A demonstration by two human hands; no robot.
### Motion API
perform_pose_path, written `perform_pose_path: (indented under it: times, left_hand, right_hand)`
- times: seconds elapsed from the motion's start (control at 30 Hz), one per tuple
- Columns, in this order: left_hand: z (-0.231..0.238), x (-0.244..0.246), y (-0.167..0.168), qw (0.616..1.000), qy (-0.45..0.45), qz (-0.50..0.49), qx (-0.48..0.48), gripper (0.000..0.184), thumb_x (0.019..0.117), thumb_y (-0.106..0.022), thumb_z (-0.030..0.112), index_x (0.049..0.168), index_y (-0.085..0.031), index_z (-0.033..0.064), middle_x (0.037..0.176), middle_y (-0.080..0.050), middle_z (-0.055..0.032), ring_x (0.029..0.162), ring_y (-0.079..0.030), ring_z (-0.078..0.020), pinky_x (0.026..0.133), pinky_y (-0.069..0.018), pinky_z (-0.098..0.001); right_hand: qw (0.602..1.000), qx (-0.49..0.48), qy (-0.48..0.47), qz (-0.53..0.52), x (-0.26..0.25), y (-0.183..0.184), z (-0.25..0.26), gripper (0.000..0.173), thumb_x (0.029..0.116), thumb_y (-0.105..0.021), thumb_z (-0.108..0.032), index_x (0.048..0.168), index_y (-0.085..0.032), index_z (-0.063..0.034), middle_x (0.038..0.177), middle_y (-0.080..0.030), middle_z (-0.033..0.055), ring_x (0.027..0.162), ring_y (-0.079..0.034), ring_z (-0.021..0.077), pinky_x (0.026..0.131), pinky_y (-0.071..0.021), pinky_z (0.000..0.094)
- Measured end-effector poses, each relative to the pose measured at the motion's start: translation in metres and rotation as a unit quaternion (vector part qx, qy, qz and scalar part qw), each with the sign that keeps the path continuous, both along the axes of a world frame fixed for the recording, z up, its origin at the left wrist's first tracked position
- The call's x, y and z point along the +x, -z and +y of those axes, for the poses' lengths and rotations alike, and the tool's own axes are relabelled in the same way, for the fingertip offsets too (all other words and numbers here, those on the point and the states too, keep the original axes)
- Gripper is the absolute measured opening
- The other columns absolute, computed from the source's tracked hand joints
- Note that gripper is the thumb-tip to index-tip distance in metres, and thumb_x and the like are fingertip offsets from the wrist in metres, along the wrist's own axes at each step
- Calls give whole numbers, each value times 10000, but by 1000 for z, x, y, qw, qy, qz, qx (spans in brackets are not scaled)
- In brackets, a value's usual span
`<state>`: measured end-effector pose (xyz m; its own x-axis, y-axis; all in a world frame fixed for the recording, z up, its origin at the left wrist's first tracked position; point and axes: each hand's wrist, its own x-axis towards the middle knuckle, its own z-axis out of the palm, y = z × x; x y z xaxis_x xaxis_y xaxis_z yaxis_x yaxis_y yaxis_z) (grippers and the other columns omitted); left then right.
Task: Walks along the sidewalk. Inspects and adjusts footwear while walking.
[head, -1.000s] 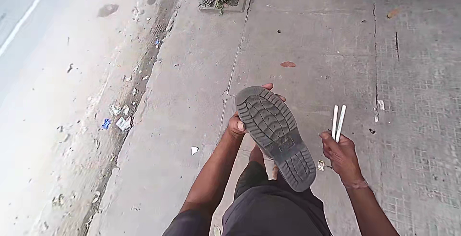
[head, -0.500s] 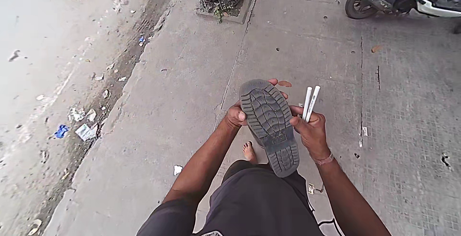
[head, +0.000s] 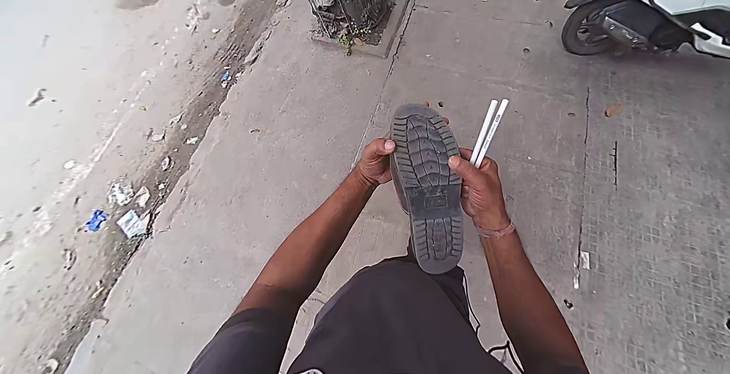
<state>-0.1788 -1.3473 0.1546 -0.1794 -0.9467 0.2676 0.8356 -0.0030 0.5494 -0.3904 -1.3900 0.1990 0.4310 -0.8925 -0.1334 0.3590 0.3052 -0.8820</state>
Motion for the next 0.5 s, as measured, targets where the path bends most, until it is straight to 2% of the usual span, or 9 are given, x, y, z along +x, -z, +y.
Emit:
perform_pose_path:
  times: [0.03,0.07,0.1,0.13,0.17,0.23,0.3,0.37,0.5]
  left_hand:
    - [-18,4,-6,999,-34,-27,26,616,879,-743,346,1438,-543,185,1307,-677,-90,1148,-678,-193,969,-572,-397]
    - [-37,11,-16,993,-66,-81,53,601,895,-726,322,1450,-522,213,1284,-680,-55,1136,-672,-161,975,-567,-384]
    - [-55,18,-28,980,-101,-151,83,681,905,-713,288,1521,-437,199,1331,-642,-68,1167,-645,-172,1001,-546,-395]
    - [-73,23,-42,953,-153,-232,120,714,896,-716,240,1536,-411,155,1341,-635,-83,1151,-649,-182,984,-553,-393]
    - [-89,23,-55,908,-221,-323,152,668,886,-725,193,1491,-456,104,1300,-646,-84,1072,-668,-179,915,-576,-370]
    - [-115,13,-78,793,-360,-473,134,416,892,-773,155,1267,-632,45,1121,-679,-71,843,-671,-146,736,-594,-306]
    - [-141,-5,-98,722,-444,-529,45,156,906,-761,108,1040,-742,30,966,-702,-49,751,-658,-112,664,-582,-270]
    - [-172,-23,-114,700,-439,-562,-31,85,914,-749,84,973,-774,28,942,-728,-47,784,-689,-101,697,-611,-270]
    - [-238,-36,-117,653,-388,-648,-59,135,934,-699,142,975,-799,60,946,-734,-36,838,-690,-55,741,-600,-228]
  right_hand:
    - [1000,23,5,8,3,-7,-21,100,858,-718,-66,915,-741,13,736,-715,83,648,-688,110,635,-608,271]
    - [999,31,15,22,5,-14,-44,81,852,-717,-62,886,-736,10,709,-699,79,620,-669,107,607,-594,265]
    - [999,22,26,41,6,-22,-66,62,852,-721,-57,866,-734,2,695,-687,72,611,-653,105,602,-584,262]
    - [997,2,41,64,6,-28,-87,52,848,-731,-62,856,-737,-11,682,-677,59,596,-636,99,587,-572,257]
    - [994,-24,60,86,5,-33,-107,51,842,-745,-75,855,-746,-25,664,-665,44,563,-606,90,549,-541,247]
    - [984,-72,98,132,5,-40,-139,74,825,-777,-99,873,-763,-45,626,-635,21,479,-512,69,444,-425,226]
    - [969,-119,121,180,5,-51,-165,116,807,-795,-123,902,-778,-59,640,-659,2,495,-543,54,456,-451,217]
    - [952,-164,137,218,9,-60,-191,117,795,-789,-153,884,-780,-76,632,-653,-32,508,-549,25,471,-453,205]
    - [925,-221,167,260,16,-63,-241,165,788,-791,-191,898,-765,-71,657,-663,-61,506,-535,-15,462,-451,181]
